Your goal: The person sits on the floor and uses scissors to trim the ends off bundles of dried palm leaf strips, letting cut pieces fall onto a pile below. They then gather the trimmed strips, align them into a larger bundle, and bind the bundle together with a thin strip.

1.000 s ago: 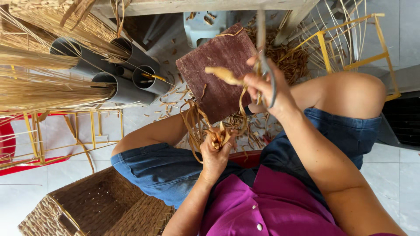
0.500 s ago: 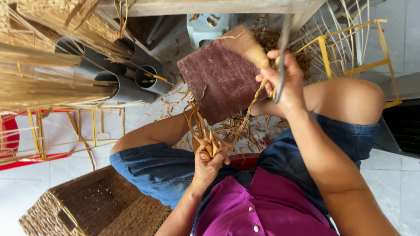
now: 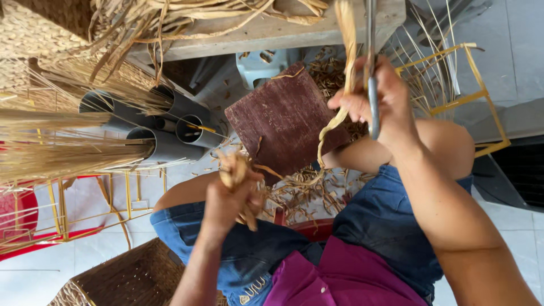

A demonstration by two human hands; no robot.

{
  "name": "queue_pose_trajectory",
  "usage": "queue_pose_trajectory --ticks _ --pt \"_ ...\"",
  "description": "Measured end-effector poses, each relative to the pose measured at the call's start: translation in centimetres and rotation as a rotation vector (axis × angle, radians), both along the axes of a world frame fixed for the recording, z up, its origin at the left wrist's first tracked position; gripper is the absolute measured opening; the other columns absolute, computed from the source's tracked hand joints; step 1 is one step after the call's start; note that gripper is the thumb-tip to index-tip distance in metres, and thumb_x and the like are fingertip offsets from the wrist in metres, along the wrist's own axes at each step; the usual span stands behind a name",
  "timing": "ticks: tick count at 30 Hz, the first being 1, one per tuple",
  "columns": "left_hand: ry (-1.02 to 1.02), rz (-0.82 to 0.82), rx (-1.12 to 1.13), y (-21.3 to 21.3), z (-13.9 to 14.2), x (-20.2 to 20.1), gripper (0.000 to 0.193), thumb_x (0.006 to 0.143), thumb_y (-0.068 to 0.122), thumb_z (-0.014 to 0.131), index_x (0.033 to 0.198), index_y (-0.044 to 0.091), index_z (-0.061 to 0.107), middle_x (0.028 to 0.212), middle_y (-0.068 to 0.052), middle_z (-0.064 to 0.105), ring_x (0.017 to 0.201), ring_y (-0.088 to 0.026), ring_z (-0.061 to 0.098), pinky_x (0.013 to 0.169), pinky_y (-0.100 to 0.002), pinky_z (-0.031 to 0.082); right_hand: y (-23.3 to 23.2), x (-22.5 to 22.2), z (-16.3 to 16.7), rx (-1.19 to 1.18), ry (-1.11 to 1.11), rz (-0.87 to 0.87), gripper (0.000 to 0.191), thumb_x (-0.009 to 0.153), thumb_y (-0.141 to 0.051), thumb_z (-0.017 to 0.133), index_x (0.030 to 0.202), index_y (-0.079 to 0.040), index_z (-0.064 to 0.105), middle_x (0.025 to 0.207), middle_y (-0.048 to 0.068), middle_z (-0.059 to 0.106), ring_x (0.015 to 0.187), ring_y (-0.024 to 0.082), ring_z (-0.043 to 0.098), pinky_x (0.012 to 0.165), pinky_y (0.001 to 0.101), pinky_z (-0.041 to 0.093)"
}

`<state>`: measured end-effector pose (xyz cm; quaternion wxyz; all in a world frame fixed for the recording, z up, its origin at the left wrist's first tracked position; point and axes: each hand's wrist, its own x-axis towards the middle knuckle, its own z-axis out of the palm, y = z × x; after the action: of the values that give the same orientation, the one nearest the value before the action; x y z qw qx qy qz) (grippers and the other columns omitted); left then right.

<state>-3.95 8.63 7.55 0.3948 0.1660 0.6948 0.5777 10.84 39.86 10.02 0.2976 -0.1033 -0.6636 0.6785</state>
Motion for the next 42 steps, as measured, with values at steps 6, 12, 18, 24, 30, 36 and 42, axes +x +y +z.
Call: queue_pose_trajectory --ticks 6,12,18,24,30,36,42 --pt "0.091 -0.001 0.214 9.3 1.0 -2.4 0.015 0.102 0.007 0.062 0.114 0.004 0.069 0.081 0.001 0.07 0.066 -0.002 0.055 0.053 -0.018 0.041 -2.6 -0.1 -1.5 -0.095 -0.093 0.067 0.04 0.096 -0.002 0.074 0.127 -0.002 0.049 0.097 0.014 0.075 0.076 0.012 0.067 0.063 0.0225 0.051" --pt "-0.034 0.051 0.37 13.1 1.6 -0.2 0.016 0.104 0.007 0.061 0.116 0.005 0.071 0.075 0.002 0.065 0.059 -0.002 0.047 0.049 -0.019 0.031 -2.3 0.0 -2.9 -0.075 -0.127 -0.022 0.043 0.092 0.007 0.076 0.126 -0.004 0.051 0.101 0.005 0.069 0.093 0.013 0.072 0.078 0.0262 0.059" --pt "0.146 0.344 0.394 7.8 5.2 -4.0 0.017 0.11 0.01 0.058 0.115 0.001 0.072 0.07 0.007 0.046 0.056 -0.001 0.035 0.048 -0.02 0.025 -2.5 0.0 -3.8 -0.058 -0.12 -0.032 0.05 0.085 0.011 0.081 0.123 -0.006 0.055 0.101 0.0 0.063 0.092 0.008 0.066 0.086 0.028 0.061" --pt "0.454 0.684 0.547 -0.9 15.5 -5.5 0.031 0.095 -0.002 0.055 0.125 -0.004 0.061 0.082 -0.004 0.056 0.061 -0.009 0.049 0.05 -0.023 0.034 -3.4 -0.2 -3.1 -0.1 -0.171 -0.076 0.048 0.085 0.01 0.083 0.121 -0.006 0.056 0.096 -0.002 0.062 0.086 0.005 0.063 0.078 0.0245 0.057" --pt "0.421 0.177 0.384 3.6 15.2 -4.3 0.028 0.098 0.004 0.061 0.125 0.009 0.057 0.119 -0.011 0.073 0.097 -0.012 0.073 0.067 -0.017 0.051 -5.3 -1.9 -2.4 -0.103 -0.082 -0.057 0.045 0.087 0.008 0.081 0.122 -0.005 0.055 0.102 0.001 0.067 0.089 0.007 0.065 0.078 0.0248 0.056" --pt "-0.016 0.115 0.475 16.0 5.6 0.5 0.03 0.09 0.005 0.082 0.115 -0.001 0.068 0.088 -0.007 0.071 0.059 -0.005 0.054 0.05 -0.021 0.044 -5.6 -0.9 -3.6 0.002 -0.06 -0.084 0.052 0.089 0.005 0.079 0.132 -0.003 0.052 0.11 0.006 0.071 0.097 0.011 0.07 0.085 0.0278 0.06" --pt "-0.308 0.135 0.612 17.0 1.4 0.1 0.021 0.093 0.007 0.077 0.111 0.002 0.067 0.092 -0.005 0.074 0.058 -0.005 0.052 0.051 -0.02 0.041 -3.1 1.3 -2.3 0.125 -0.134 -0.152 0.052 0.096 0.0 0.078 0.143 -0.004 0.055 0.114 0.01 0.075 0.095 0.013 0.068 0.086 0.0257 0.057"
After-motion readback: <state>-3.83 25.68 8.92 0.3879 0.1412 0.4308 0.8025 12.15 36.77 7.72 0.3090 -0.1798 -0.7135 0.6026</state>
